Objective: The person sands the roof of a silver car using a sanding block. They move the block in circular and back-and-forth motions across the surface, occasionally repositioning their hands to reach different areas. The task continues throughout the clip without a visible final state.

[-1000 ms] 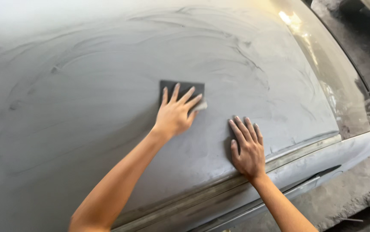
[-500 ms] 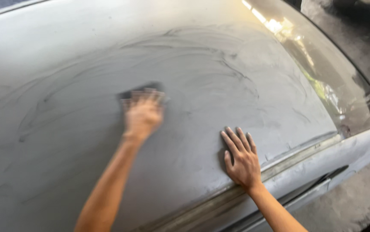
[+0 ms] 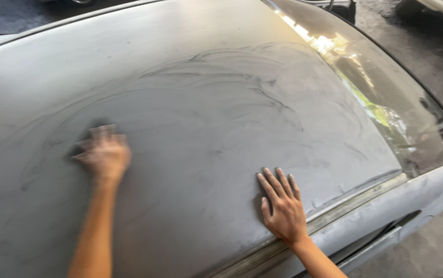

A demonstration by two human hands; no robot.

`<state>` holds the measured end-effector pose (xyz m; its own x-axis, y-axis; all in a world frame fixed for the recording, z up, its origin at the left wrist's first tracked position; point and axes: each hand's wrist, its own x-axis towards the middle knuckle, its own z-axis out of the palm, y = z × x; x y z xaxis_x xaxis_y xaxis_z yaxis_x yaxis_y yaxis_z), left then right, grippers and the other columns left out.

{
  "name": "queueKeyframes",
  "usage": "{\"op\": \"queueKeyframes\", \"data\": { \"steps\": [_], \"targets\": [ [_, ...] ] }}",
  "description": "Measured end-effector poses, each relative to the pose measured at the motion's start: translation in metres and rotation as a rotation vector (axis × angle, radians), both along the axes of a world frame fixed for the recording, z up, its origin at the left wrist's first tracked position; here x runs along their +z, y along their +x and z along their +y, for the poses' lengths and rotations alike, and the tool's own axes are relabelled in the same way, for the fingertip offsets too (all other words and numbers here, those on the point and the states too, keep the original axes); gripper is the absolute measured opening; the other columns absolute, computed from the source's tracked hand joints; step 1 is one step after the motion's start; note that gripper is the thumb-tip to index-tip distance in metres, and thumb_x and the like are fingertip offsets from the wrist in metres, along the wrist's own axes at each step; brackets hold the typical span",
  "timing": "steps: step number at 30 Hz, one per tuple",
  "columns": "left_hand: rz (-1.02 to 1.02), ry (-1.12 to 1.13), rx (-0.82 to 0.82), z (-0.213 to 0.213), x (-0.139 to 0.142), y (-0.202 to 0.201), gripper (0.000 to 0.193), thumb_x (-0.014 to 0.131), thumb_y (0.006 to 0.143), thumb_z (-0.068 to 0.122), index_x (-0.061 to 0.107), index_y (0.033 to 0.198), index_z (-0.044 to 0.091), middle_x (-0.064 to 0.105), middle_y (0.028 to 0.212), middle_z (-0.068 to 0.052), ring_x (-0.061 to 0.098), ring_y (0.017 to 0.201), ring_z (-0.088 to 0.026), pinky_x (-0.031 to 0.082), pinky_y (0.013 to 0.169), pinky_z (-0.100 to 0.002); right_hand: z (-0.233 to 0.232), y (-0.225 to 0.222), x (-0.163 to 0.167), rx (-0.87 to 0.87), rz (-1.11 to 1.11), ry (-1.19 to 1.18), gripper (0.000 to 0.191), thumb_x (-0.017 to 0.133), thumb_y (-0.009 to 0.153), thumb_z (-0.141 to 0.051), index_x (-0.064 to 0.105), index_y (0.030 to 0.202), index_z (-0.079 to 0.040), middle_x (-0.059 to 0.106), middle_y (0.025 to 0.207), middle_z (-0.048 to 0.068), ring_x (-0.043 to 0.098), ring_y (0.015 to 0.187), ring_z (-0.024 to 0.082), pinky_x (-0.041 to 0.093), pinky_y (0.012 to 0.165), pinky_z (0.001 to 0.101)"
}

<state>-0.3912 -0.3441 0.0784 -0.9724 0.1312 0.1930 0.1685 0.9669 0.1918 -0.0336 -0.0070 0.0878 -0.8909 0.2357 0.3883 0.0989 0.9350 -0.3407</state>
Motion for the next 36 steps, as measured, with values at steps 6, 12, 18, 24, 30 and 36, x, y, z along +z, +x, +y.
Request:
{"op": "queueKeyframes", "data": {
  "steps": [6,12,18,24,30,36],
  "targets": [
    [-0.123,-0.261,-0.905,0.224,0.002,0.062,0.058,0.036,0.103,0.051,0.035,0.158,0.033,0.026,0.169,0.003,0.016,0.155,-0.039,0.004,0.122,-0.063,-0.003,-0.001,0.004,0.005,0.003,0.012,0.062,0.049,0.089,-0.021,0.048,0.151,-0.014,0.045,0.159,0.005,0.031,0.152,0.029,0.017,0.126,0.0473],
    [0.008,-0.019,-0.052,0.086,0.044,-0.082,0.06,0.028,0.106,0.05,0.029,0.161,0.028,0.023,0.169,0.0,0.018,0.155,-0.034,0.004,0.123,-0.065,0.001,0.002,0.002,0.017,-0.014,0.018,0.063,0.05,0.088,-0.021,0.048,0.151,-0.013,0.044,0.159,0.007,0.03,0.152,0.03,0.016,0.126,0.0477],
    [0.227,-0.076,-0.215,0.049,0.006,-0.011,0.06,0.029,0.112,0.048,0.039,0.161,0.015,0.037,0.166,-0.013,0.028,0.156,-0.039,0.005,0.118,-0.075,0.002,0.0,0.005,0.014,-0.015,-0.001,0.063,0.051,0.089,-0.022,0.049,0.151,-0.012,0.045,0.159,0.007,0.03,0.153,0.03,0.016,0.126,0.048],
    [0.018,-0.017,-0.754,0.243,-0.014,0.109,0.057,0.051,0.095,0.045,0.051,0.15,0.029,0.039,0.162,-0.004,0.026,0.149,-0.047,0.008,0.118,-0.072,-0.008,0.0,0.003,0.043,-0.02,-0.006,0.061,0.051,0.091,-0.021,0.05,0.151,-0.012,0.045,0.16,0.009,0.033,0.152,0.032,0.018,0.126,0.0488],
    [-0.035,-0.045,-0.024,0.067,0.029,-0.042,0.056,0.032,0.107,0.049,0.042,0.157,0.025,0.036,0.164,-0.008,0.033,0.149,-0.037,0.02,0.117,-0.071,-0.01,0.001,0.003,0.041,-0.027,-0.047,0.058,0.053,0.092,-0.022,0.052,0.15,-0.012,0.047,0.159,0.009,0.035,0.151,0.033,0.02,0.126,0.0484],
    [-0.04,0.055,0.078,-0.059,0.014,0.039,0.058,0.038,0.109,0.049,0.041,0.161,0.023,0.029,0.171,-0.014,0.015,0.15,-0.063,0.011,0.107,-0.088,0.0,0.0,0.007,0.028,-0.018,0.003,0.062,0.054,0.088,-0.021,0.05,0.15,-0.011,0.046,0.158,0.009,0.034,0.15,0.033,0.019,0.124,0.0501]
  ]
}}
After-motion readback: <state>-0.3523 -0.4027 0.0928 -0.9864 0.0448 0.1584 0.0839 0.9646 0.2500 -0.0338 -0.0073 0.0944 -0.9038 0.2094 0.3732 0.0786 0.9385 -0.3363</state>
